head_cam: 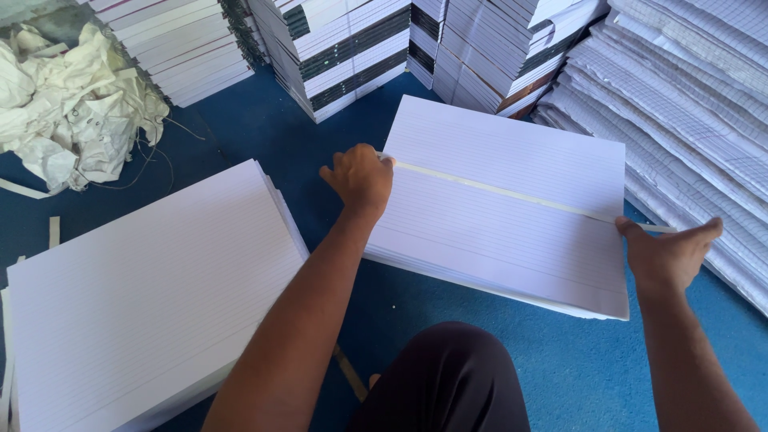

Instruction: The person sits on the floor and folds a stack of lined paper in half. They then place a rubber band around the folded stack to secure it and set it aside. The person repeats this process with another stack of paper.

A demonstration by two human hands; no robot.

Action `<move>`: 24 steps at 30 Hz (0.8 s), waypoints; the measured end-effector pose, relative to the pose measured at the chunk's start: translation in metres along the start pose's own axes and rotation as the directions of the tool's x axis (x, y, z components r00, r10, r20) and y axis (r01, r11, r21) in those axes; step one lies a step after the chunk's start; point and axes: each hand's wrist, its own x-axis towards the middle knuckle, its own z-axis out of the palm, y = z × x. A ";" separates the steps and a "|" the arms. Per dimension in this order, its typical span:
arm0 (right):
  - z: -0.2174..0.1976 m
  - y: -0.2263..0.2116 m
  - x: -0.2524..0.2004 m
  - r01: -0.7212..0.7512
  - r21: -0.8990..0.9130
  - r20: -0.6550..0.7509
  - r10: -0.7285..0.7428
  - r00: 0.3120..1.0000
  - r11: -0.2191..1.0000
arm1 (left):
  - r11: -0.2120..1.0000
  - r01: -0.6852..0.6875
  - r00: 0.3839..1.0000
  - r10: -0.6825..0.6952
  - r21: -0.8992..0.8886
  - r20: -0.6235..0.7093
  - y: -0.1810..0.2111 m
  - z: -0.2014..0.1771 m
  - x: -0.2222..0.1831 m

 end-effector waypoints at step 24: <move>-0.016 -0.017 0.009 -0.026 -0.085 0.334 0.053 0.941 0.996 | 0.940 0.174 0.977 -0.127 -0.295 0.174 -0.014 0.005 0.018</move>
